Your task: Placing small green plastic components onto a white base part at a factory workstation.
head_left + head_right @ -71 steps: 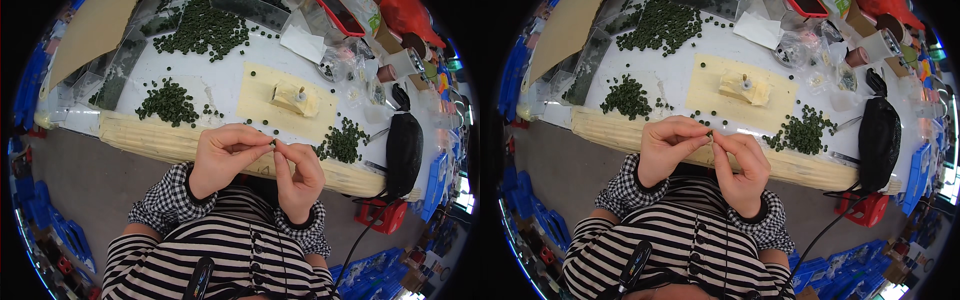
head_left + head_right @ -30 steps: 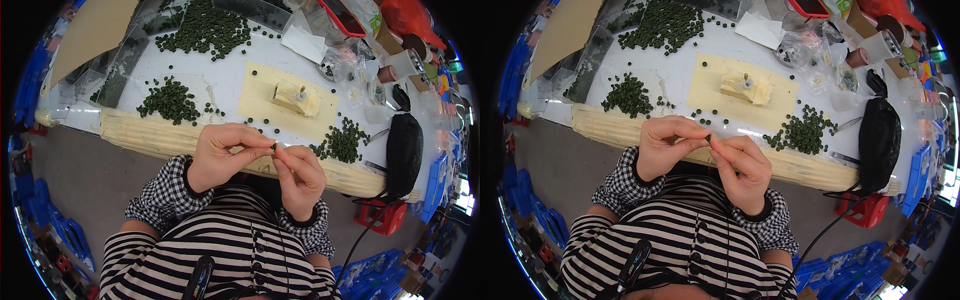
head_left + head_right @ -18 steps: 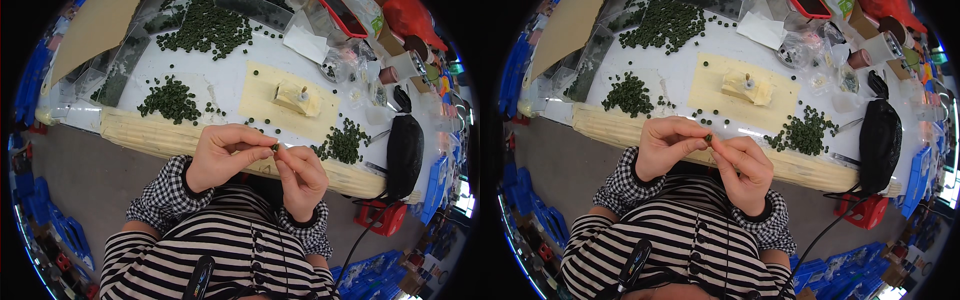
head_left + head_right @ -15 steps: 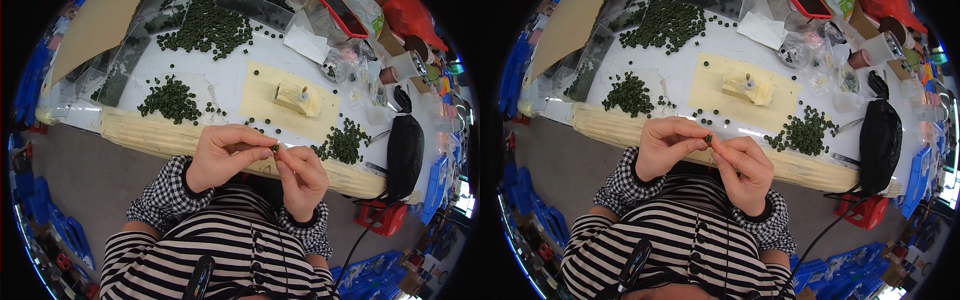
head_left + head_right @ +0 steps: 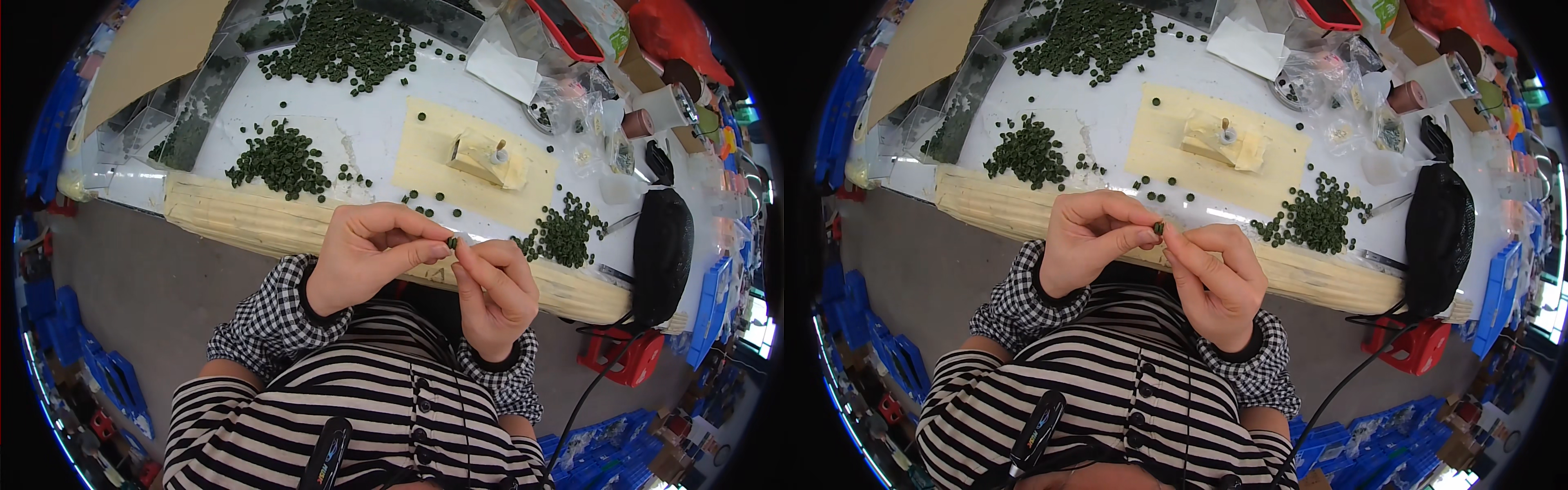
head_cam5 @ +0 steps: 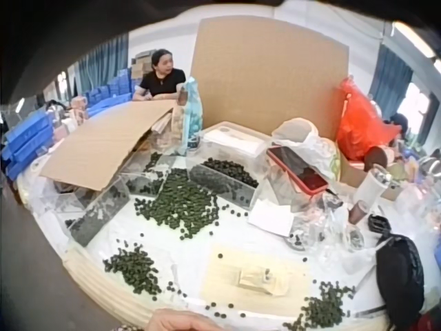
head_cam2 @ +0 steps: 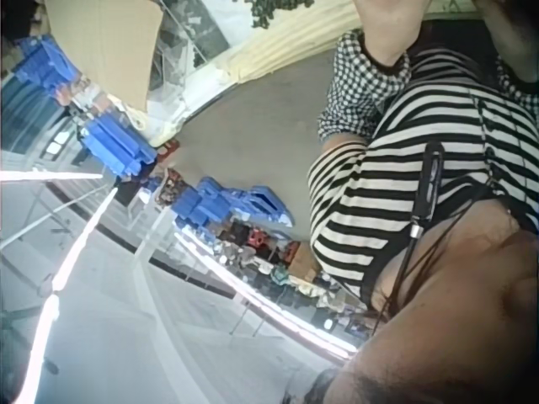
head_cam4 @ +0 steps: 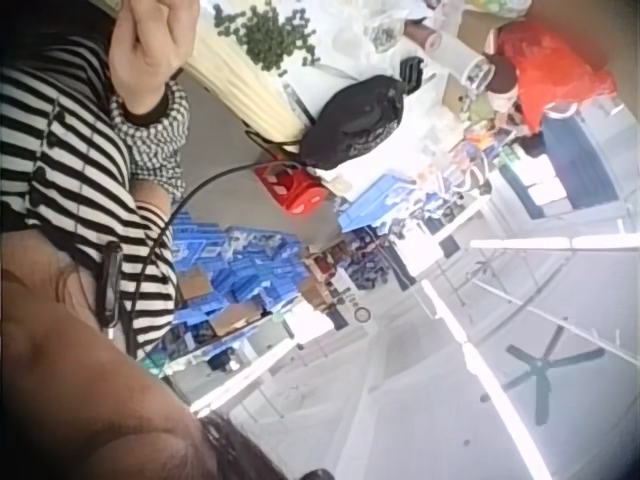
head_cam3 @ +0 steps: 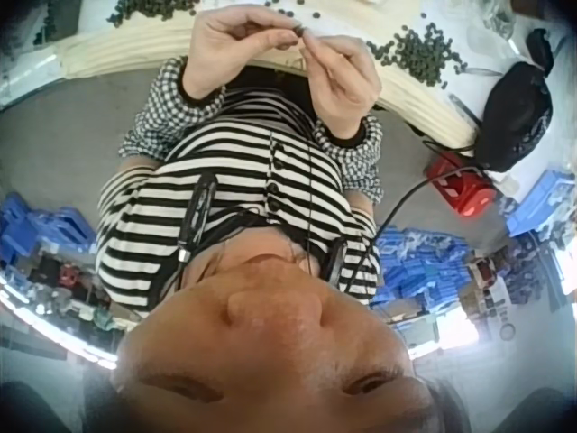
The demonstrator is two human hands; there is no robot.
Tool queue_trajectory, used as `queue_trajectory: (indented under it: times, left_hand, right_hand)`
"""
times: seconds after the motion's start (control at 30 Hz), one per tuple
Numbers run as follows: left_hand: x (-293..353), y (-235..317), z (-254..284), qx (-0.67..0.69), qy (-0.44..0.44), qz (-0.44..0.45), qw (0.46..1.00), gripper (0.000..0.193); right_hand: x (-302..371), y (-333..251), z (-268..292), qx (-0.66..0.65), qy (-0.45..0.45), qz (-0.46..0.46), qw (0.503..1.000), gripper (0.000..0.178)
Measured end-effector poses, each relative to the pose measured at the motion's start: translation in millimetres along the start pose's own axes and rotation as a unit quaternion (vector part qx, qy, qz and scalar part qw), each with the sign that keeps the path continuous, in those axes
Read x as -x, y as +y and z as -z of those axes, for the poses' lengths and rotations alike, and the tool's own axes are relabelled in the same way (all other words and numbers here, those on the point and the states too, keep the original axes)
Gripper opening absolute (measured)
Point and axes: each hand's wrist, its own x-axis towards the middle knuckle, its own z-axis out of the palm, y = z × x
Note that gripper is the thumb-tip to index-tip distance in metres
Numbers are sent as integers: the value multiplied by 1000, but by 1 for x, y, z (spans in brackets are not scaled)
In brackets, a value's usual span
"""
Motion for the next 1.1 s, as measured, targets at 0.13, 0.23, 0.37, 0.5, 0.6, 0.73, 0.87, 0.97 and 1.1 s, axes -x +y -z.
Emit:
queue_trajectory:
  times: [0.13,0.23,0.37,0.5,0.6,0.73,0.87,0.97,1.1]
  left_hand:
    - [0,1,0,-28,4,-21,999,17]
    - [-4,0,1,-154,-4,-145,977,17]
    - [-4,4,1,-160,-10,-136,978,17]
    - [-2,2,3,-80,-8,-55,995,15]
    - [-2,3,3,-82,-11,-55,995,16]
    - [-3,2,1,-91,-8,-75,993,16]
    - [-3,3,4,-104,-22,-73,992,16]
    - [0,6,2,-81,-22,-46,995,15]
    - [0,5,0,-61,-26,-46,997,15]
  right_hand:
    - [-1,-1,0,2,-11,4,1000,37]
    - [-1,-4,1,-29,-21,-26,999,37]
    - [0,-4,3,-56,-32,-44,997,38]
    - [1,-2,0,-27,-23,-9,999,39]
    - [2,-2,0,-26,-24,-11,999,39]
    - [2,-1,2,-39,-26,-14,999,39]
    - [1,-1,3,-46,-29,-9,998,40]
    - [0,-1,5,-22,-37,17,999,39]
    - [-2,0,8,-18,-49,38,998,38]
